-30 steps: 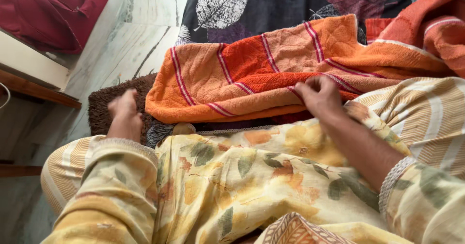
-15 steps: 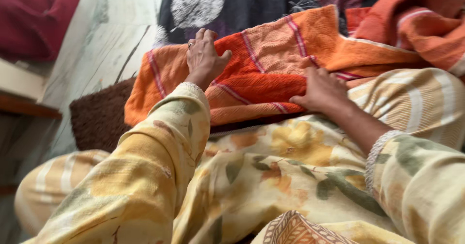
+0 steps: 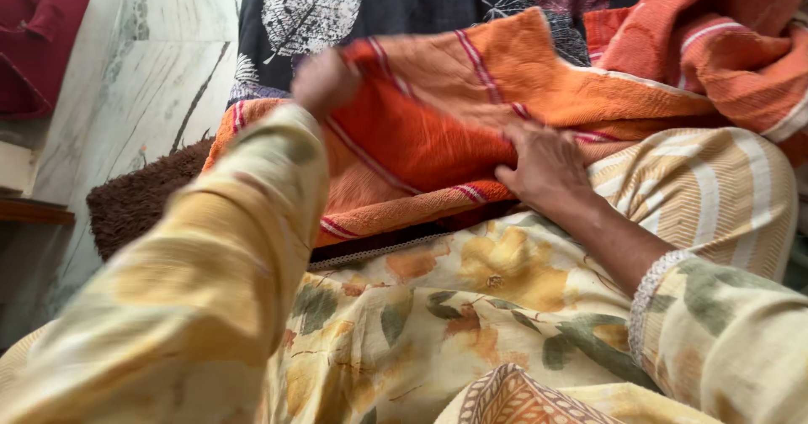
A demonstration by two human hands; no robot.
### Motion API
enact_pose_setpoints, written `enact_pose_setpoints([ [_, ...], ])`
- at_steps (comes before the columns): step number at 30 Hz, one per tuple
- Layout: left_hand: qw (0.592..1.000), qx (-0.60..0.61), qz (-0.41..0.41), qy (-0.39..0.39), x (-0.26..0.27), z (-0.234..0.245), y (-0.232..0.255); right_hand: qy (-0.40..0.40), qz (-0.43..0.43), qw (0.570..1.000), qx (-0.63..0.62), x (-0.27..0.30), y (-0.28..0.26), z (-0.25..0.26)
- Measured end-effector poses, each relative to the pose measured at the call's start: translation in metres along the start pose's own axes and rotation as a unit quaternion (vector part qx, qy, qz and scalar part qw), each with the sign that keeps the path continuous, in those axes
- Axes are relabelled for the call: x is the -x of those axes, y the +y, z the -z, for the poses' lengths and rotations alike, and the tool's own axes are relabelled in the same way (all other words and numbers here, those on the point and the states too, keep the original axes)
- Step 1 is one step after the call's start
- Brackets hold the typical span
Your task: The person folds an orange towel and then a pink towel by hand on a patterned floor covering. Each towel is unfolded, aligned, and folded into a compact rectangle before being set aside.
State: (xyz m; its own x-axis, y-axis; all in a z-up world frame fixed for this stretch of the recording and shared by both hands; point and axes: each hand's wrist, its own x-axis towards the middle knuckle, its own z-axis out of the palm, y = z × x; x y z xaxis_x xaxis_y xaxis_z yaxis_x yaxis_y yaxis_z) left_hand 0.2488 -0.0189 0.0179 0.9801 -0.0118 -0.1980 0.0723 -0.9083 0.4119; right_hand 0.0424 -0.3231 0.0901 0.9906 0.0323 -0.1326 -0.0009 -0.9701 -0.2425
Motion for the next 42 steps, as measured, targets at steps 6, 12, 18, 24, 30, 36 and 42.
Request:
enact_pose_setpoints([
  [6,0.968,0.151,0.098,0.174,-0.018,0.058,-0.071,0.307,0.187,0.933,0.007,0.006,-0.016,0.005],
  [12,0.941,0.190,0.142,0.240,-0.016,0.112,-0.116,0.263,0.099,0.960,-0.008,0.001,-0.003,-0.009],
  [18,0.961,0.135,0.131,0.203,0.034,0.111,-0.155,0.178,0.002,0.984,-0.026,-0.014,0.010,-0.022],
  [24,0.979,0.121,-0.137,0.088,0.117,0.017,-0.036,0.100,-0.050,0.991,-0.070,-0.015,0.017,-0.028],
  [30,0.953,-0.052,-0.251,0.158,0.165,-0.051,0.062,0.071,-0.029,0.996,-0.034,-0.005,0.010,-0.026],
  [36,0.937,0.004,-0.325,0.130,0.179,-0.059,0.061,0.114,0.068,0.989,-0.066,0.006,0.004,-0.015],
  [42,0.884,-0.069,-0.459,0.057,0.231,-0.031,0.079,0.211,0.306,0.927,0.039,0.017,-0.016,-0.014],
])
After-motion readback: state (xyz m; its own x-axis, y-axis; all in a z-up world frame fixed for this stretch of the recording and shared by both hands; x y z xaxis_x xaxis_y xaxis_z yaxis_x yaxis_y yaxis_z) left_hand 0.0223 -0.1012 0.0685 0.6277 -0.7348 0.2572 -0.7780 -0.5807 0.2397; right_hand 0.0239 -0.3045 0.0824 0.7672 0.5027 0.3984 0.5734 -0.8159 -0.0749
